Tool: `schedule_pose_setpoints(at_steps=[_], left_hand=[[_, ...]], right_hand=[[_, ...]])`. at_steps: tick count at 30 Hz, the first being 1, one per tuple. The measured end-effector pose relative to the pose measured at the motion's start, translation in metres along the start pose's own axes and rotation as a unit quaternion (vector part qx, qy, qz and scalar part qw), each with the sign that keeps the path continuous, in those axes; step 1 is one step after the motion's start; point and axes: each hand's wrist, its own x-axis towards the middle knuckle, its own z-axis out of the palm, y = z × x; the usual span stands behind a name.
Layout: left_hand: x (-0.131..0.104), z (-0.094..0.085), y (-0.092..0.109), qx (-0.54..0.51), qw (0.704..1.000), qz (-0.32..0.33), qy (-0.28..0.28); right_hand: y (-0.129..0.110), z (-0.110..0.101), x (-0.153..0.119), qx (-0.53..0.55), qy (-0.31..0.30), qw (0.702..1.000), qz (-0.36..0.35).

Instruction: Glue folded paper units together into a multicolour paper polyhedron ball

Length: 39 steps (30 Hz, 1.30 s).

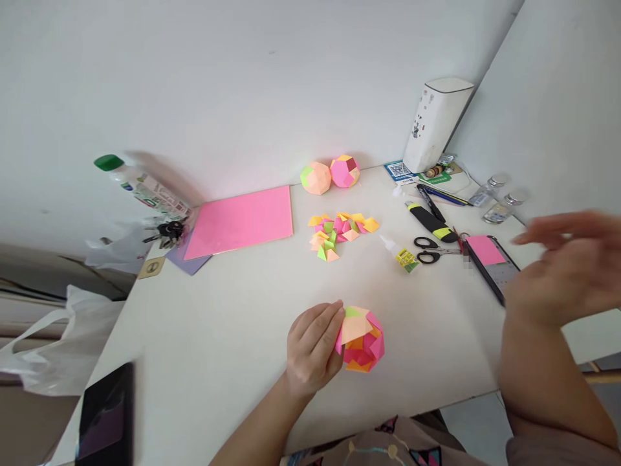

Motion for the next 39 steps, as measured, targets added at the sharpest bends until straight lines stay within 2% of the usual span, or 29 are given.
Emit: schedule_pose_setpoints(at_steps=[1,2,4,6,9,25,35,39], left_hand=[[-0.001,0.001,-0.001,0.003,1.0,0.003,-0.004],[-0.002,0.001,-0.001,0.007,1.0,0.005,-0.008],[-0.003,0.002,-0.001,0.015,1.0,0.008,-0.015],[-0.003,0.002,0.0,0.018,0.999,0.011,-0.024],[-0.002,0.001,0.004,0.023,0.999,0.022,-0.033],[0.007,-0.002,0.014,0.074,0.996,0.048,-0.027],[-0.002,0.007,0.015,0.096,0.995,0.003,-0.013],[0.006,0.004,0.016,0.076,0.997,-0.012,-0.002]], right_hand=[[-0.012,0.009,-0.007,-0.042,-0.061,0.996,-0.048],[-0.023,0.016,-0.015,-0.039,-0.177,0.98,-0.084],[-0.045,0.029,-0.032,-0.009,-0.283,0.944,-0.167],[-0.062,0.037,-0.048,-0.013,-0.352,0.915,-0.197],[-0.074,0.043,-0.065,-0.039,-0.392,0.898,-0.195],[-0.079,0.05,-0.076,-0.05,-0.352,0.916,-0.185],[-0.077,0.051,-0.077,-0.062,-0.331,0.925,-0.173],[-0.075,0.051,-0.078,-0.058,-0.318,0.934,-0.154]])
